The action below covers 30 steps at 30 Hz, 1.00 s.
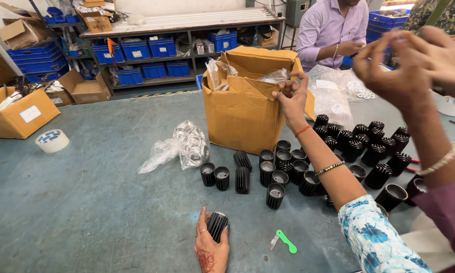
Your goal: The person inserts small metal rings into black cylindrical parts using a green plastic tool. They handle the parts one at a time, place them on the table, and occasionally reach into a cardboard box for more components.
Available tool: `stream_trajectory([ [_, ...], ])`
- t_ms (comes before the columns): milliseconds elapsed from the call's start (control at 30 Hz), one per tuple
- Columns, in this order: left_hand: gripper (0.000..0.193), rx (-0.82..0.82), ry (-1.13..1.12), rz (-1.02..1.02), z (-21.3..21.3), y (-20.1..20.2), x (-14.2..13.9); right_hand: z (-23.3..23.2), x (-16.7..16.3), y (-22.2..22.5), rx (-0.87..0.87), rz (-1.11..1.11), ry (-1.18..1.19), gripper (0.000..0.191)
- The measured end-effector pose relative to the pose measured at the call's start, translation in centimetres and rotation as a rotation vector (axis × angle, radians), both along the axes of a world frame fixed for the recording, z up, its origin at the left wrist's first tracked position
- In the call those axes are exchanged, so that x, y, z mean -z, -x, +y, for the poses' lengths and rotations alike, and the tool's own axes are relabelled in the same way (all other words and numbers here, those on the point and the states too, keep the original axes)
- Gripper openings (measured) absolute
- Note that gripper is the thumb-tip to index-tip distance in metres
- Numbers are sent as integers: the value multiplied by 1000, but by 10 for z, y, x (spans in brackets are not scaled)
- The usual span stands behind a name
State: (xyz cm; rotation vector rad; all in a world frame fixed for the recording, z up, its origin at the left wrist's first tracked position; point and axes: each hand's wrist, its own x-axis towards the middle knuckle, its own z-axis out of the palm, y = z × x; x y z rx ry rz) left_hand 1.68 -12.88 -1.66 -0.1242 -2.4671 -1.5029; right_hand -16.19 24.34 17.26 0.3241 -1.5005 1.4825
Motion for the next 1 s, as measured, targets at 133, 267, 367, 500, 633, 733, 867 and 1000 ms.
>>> stream_trajectory([
  [133, 92, 7, 45, -103, -2, 3, -6, -1, -12, -17, -64, -60, -2, 107],
  [267, 94, 9, 58, -148, -2, 4, -8, 10, -14, -23, -92, -100, -85, 103],
  [367, 94, 6, 47, -146, -2, 5, -6, 23, -11, -20, -108, -79, -23, 91],
  [500, 94, 4, 39, -142, -1, 7, 1, 38, -5, -17, -149, -48, 28, 82],
  [633, 94, -2, 40, -88, 1, 12, 10, 33, -8, -27, -27, -133, -109, 83],
  [733, 92, -11, 52, -73, 5, 11, 16, 10, -15, -51, 279, -176, -477, 71],
  [867, 77, -3, 19, 140, 8, 6, 15, -41, -21, -107, 419, -53, -707, 52],
  [1000, 69, -26, 51, 130, 9, -10, 6, -85, -2, -180, 95, -87, -985, 37],
])
